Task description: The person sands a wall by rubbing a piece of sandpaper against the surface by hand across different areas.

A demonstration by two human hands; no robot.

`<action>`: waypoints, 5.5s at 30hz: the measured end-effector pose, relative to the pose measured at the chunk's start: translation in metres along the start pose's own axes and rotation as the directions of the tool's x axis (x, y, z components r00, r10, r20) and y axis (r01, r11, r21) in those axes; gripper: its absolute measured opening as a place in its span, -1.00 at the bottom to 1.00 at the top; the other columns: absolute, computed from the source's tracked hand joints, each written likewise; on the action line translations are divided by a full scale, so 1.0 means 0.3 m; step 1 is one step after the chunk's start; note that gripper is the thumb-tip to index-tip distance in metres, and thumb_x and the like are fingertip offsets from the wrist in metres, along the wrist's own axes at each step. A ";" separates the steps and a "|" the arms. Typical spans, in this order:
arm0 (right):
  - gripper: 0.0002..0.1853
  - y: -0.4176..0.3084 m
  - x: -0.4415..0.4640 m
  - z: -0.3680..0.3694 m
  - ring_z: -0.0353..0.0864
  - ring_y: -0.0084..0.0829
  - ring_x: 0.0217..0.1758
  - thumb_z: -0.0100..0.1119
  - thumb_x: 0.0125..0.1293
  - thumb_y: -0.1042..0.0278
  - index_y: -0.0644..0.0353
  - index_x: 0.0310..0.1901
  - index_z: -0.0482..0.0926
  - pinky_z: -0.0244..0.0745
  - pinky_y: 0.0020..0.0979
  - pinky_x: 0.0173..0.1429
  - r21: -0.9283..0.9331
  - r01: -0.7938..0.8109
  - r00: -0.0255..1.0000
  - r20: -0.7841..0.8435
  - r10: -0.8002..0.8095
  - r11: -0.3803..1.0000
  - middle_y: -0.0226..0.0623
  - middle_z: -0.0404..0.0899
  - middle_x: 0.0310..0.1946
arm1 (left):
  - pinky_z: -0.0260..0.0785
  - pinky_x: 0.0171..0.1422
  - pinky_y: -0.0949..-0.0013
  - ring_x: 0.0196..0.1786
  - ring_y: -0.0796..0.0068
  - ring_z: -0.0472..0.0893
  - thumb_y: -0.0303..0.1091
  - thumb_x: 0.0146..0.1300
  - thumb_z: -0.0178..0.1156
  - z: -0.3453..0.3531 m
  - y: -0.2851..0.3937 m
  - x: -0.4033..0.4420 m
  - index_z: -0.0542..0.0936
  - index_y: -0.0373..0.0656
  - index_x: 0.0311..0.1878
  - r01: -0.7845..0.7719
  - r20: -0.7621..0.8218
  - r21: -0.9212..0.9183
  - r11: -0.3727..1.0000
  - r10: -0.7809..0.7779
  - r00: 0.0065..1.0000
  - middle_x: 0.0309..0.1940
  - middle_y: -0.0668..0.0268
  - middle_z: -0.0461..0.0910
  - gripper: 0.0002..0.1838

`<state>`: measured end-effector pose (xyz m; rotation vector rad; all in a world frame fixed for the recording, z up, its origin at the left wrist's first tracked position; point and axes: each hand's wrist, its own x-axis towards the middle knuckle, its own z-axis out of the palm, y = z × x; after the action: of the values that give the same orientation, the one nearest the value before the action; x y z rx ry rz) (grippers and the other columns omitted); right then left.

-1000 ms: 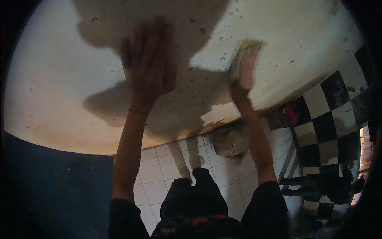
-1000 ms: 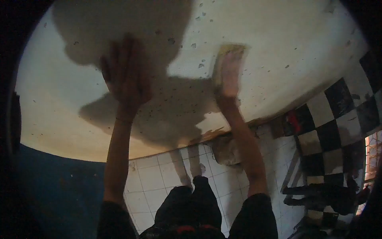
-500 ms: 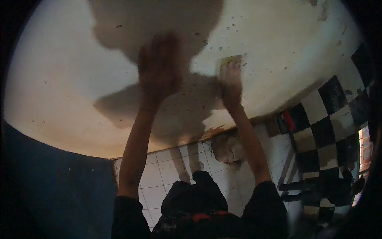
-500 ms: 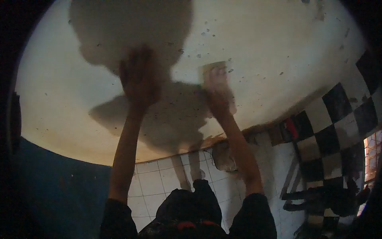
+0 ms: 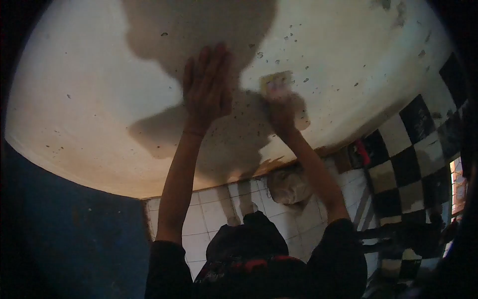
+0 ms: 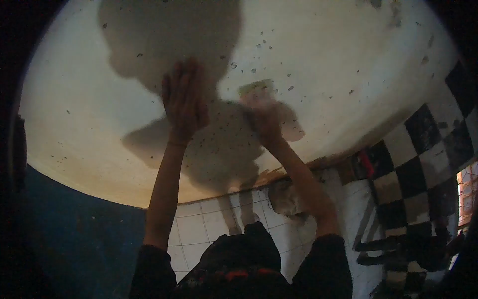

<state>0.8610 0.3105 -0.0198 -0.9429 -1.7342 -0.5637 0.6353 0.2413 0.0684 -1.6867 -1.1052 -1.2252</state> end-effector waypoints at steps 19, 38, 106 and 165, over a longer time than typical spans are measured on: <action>-0.57 -0.050 0.030 -0.062 0.34 -0.08 0.46 0.11 0.33 0.34 0.18 0.23 0.51 0.19 -0.01 0.52 0.273 0.649 0.657 0.270 -0.704 0.710 -0.16 0.39 0.38 | -0.01 0.59 -0.13 0.49 0.01 0.31 -0.32 0.21 -0.01 -0.004 -0.014 0.009 0.43 -0.27 0.37 -0.125 -0.196 -0.336 0.934 0.060 0.979 0.43 0.01 0.35 -0.39; -0.47 -0.254 -0.024 0.013 0.35 -0.19 0.44 0.01 0.38 0.34 0.08 0.40 0.38 0.27 -0.12 0.47 0.516 0.497 0.643 0.320 -0.696 0.697 -0.24 0.37 0.39 | -0.05 0.57 -0.06 0.47 0.25 0.34 -0.29 0.24 -0.05 -0.244 -0.252 -0.088 0.56 0.14 0.30 0.050 -0.023 0.217 0.975 -0.046 0.999 0.43 0.42 0.39 -0.46; -0.32 0.501 -0.240 -0.128 0.08 0.02 0.58 0.08 0.30 0.48 0.16 0.48 0.22 -0.04 -0.04 0.63 -0.104 0.323 0.899 0.344 -0.271 0.941 0.02 0.17 0.48 | -0.19 0.57 -0.25 0.54 -0.19 0.16 -0.18 0.35 -0.06 -0.250 -0.198 -0.070 0.42 -0.19 0.39 0.039 -0.012 0.257 0.966 -0.037 0.999 0.46 0.01 0.30 -0.43; -0.24 0.719 -0.121 -0.323 0.18 0.01 0.45 0.27 0.29 0.31 0.37 0.45 0.17 0.08 -0.09 0.54 0.233 -0.570 0.764 -0.204 0.612 0.788 0.10 0.20 0.37 | -0.11 0.64 -0.02 0.62 -0.02 -0.01 -0.20 0.57 -0.13 -0.070 0.096 0.027 0.16 -0.40 0.49 0.261 -0.354 0.219 0.940 -0.172 0.919 0.54 -0.11 0.05 -0.41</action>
<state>1.0963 0.3516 -0.0339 -1.1716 -1.1204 -0.1177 0.6571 0.2140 0.0788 -1.1303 -1.2064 -1.3728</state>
